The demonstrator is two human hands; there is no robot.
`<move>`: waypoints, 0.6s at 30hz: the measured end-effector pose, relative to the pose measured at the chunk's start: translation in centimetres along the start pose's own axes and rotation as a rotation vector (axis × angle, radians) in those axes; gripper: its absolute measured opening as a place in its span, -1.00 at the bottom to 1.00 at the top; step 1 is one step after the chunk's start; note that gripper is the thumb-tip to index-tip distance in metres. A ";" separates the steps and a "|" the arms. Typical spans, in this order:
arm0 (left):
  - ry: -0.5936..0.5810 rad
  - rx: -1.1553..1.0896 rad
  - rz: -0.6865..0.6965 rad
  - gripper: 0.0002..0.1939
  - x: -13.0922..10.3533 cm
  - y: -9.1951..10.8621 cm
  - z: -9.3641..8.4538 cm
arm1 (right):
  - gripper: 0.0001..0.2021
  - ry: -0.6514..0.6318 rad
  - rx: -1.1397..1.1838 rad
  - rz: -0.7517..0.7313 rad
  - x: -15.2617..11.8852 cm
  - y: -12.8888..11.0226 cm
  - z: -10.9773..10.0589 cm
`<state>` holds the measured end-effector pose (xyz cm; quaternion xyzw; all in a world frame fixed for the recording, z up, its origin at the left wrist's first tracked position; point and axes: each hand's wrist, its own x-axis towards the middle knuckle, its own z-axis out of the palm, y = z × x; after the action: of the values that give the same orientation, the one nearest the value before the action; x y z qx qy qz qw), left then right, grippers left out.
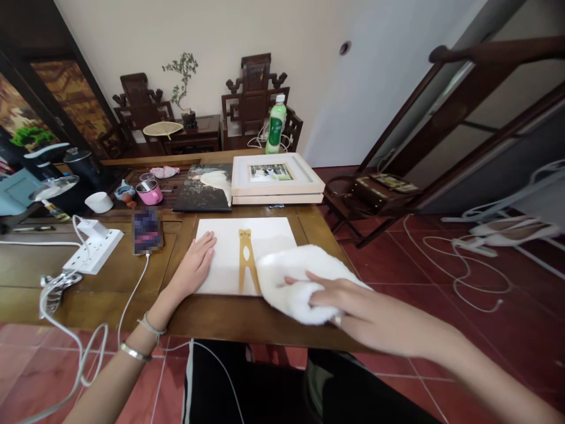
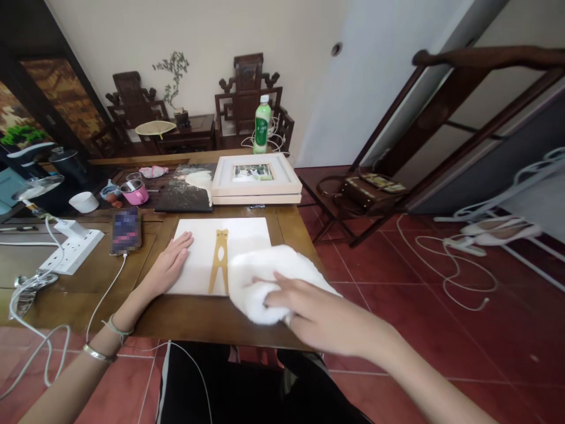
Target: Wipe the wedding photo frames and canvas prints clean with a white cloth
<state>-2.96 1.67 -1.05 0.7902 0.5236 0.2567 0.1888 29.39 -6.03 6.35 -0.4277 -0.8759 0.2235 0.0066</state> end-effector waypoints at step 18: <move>0.001 -0.022 0.002 -0.49 0.0 -0.2 -0.1 | -0.54 0.239 -0.087 -0.008 10.7 6.0 -1.2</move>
<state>-3.16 1.70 -1.04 0.7883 0.5202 0.2632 0.1970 27.30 5.72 3.14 -0.4476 -0.8794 0.1328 0.0931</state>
